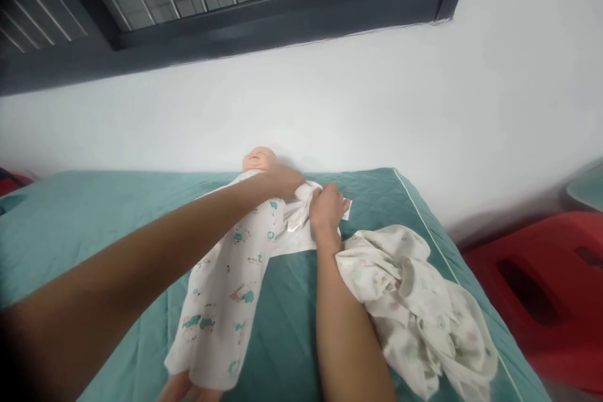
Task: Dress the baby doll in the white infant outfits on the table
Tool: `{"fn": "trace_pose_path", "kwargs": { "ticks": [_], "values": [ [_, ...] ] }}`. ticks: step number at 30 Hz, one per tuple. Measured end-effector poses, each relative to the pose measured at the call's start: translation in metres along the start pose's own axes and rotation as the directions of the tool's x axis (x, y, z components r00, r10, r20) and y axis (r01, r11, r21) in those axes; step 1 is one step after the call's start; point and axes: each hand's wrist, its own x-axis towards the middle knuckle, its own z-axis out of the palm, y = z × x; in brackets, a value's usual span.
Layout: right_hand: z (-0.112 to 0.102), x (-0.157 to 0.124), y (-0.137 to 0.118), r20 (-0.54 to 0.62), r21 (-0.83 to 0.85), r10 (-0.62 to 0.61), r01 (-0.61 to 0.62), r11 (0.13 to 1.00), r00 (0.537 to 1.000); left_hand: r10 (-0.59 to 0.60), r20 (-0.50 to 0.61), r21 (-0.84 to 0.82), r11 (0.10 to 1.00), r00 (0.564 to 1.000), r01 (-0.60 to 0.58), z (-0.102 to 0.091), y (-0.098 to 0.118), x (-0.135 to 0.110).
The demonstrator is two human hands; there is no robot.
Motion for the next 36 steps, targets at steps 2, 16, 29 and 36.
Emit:
{"fn": "trace_pose_path", "kwargs": {
  "ticks": [2,16,29,36],
  "values": [
    [-0.001,0.001,0.002,0.002,0.031,0.011,-0.011,0.999,1.0,-0.014,-0.002,0.013,1.0,1.0,0.014,-0.004,-0.007,-0.003],
    [0.008,0.015,0.022,-0.029,0.376,0.144,-0.123,0.918,0.989,-0.111,-0.028,-0.029,0.994,0.993,0.11,-0.01,-0.046,-0.045],
    [0.013,0.032,0.033,-0.291,0.89,0.19,0.193,0.414,0.938,0.016,-0.026,-0.048,0.999,1.0,-0.017,0.006,-0.016,-0.032],
    [0.011,0.013,0.008,-0.443,0.785,0.01,0.383,0.486,0.896,-0.02,-0.011,-0.133,0.991,1.0,0.018,0.016,0.003,-0.024]
  ]
}}
